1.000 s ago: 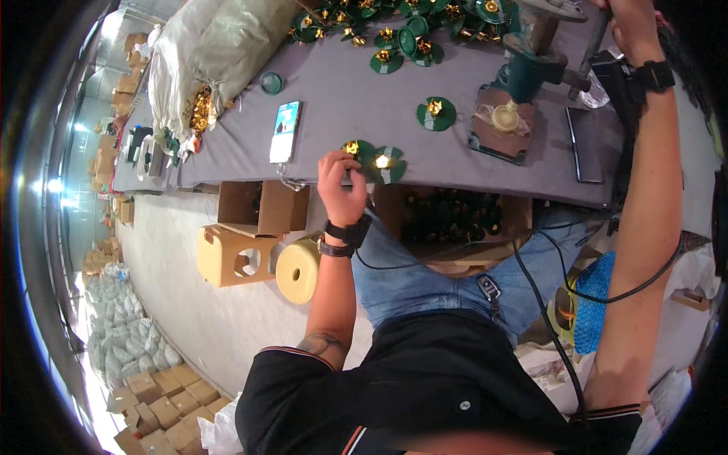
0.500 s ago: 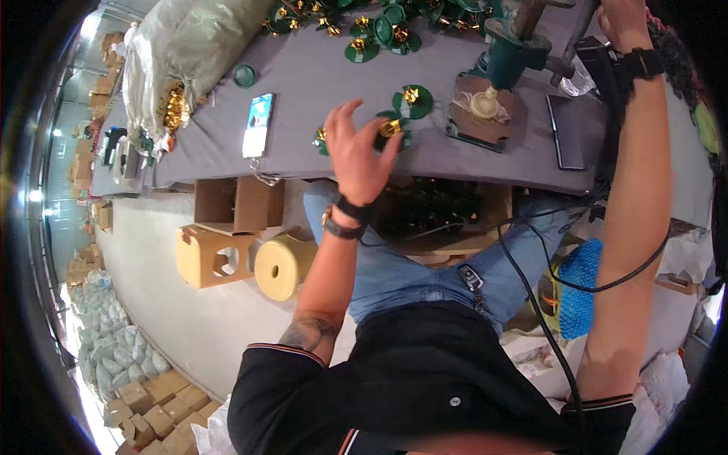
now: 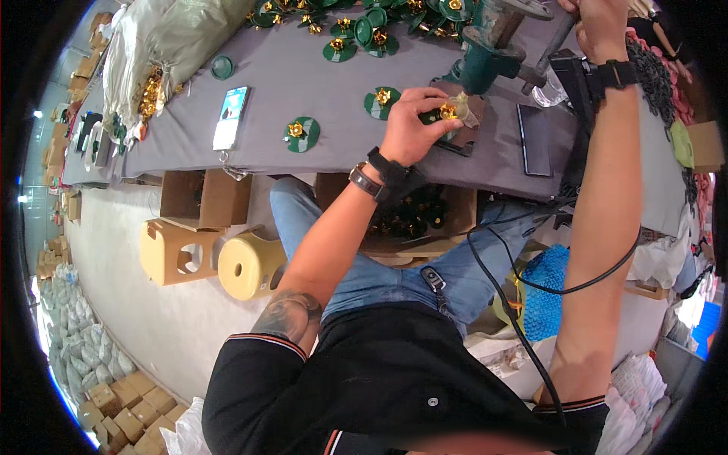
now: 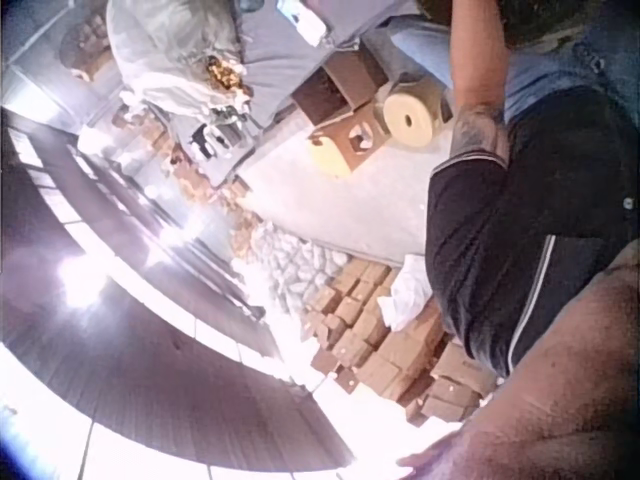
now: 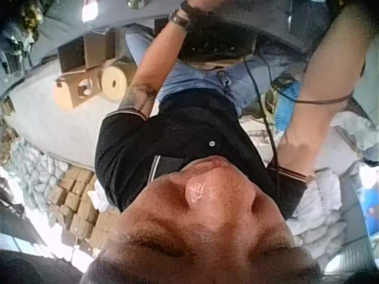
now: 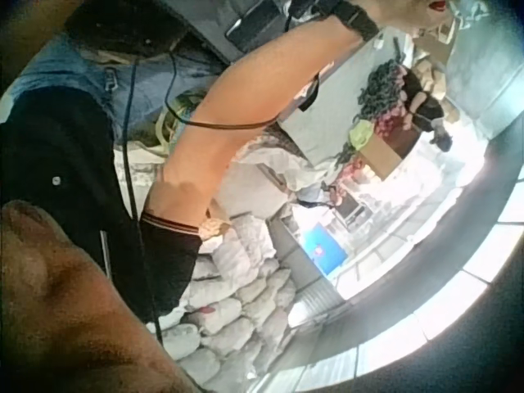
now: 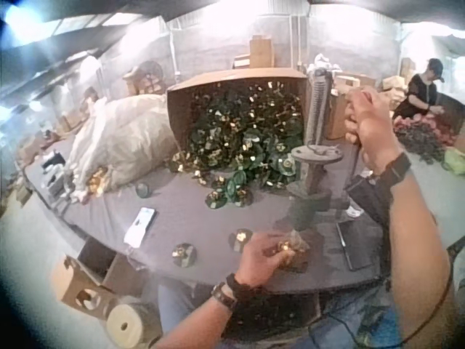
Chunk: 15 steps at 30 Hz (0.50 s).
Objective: The person picks up a green plastic base and a gold ornament, places them into a manual press, and pulls the lever to assemble them. They repeat this process multiple times, occasionally reaching into a box for more parts and setting the finished pieces on the table.
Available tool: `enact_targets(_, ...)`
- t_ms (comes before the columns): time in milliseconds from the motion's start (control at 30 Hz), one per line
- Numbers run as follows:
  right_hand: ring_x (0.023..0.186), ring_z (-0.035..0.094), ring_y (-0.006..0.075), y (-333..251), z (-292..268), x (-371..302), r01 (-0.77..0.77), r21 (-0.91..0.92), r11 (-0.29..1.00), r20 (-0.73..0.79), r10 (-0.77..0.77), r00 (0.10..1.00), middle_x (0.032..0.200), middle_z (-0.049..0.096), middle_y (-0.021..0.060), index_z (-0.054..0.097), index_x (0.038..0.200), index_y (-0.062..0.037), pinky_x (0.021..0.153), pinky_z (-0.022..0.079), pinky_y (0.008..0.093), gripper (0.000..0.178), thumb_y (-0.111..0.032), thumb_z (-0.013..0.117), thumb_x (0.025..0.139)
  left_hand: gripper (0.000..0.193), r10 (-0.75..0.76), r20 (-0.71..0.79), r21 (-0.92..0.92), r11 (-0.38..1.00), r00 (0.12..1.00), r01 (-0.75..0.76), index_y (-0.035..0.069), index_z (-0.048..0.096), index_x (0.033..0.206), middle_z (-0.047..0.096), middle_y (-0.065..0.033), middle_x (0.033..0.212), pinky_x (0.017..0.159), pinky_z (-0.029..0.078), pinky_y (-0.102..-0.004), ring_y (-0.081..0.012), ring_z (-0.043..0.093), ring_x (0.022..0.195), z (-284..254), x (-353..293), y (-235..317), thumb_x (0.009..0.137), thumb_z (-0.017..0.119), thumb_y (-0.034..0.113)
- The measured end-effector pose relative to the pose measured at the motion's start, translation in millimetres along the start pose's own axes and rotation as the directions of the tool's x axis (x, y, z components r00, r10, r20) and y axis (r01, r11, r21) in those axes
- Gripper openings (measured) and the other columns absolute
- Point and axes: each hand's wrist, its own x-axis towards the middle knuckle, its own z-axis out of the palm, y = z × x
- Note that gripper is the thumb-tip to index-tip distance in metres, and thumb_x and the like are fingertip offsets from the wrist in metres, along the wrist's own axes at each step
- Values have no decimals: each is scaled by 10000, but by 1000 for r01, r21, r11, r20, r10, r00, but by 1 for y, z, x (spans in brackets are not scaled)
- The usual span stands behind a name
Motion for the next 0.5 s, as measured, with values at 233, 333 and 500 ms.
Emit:
enact_targets(233, 506, 353, 45, 1, 3, -1, 23, 15, 1000, 17, -24, 1000, 679, 385, -77, 505, 945, -159, 442, 305, 240, 175, -281, 544, 1063, 345, -66, -33, -71, 995, 997, 64, 41, 787, 1048, 757, -97, 1188, 1074, 468, -429, -318, 618, 1246, 22, 8, -25, 760, 898, 194)
enact_targets(333, 507, 360, 40, 1, -7, 6, 1, 26, 1000, 54, -2, 999, 685, 397, -77, 520, 953, -156, 441, 305, 235, 168, -275, 541, 1069, 394, 27, -1, 29, 999, 1000, -27, 34, 787, 1040, 762, -108, 1157, 1067, 480, -441, -350, 612, 1251, 34, 19, -24, 729, 917, 238)
enact_targets(500, 582, 421, 87, -1, -4, -31, 173, 18, 985, 49, -174, 984, 703, 456, -13, 587, 1018, -57, 548, 380, 281, 138, -193, 574, 1038, 455, -35, 23, 56, 998, 999, 34, 32, 788, 1019, 765, -117, 1112, 1048, 496, -446, -377, 604, 1254, 30, 20, -32, 685, 939, 301)
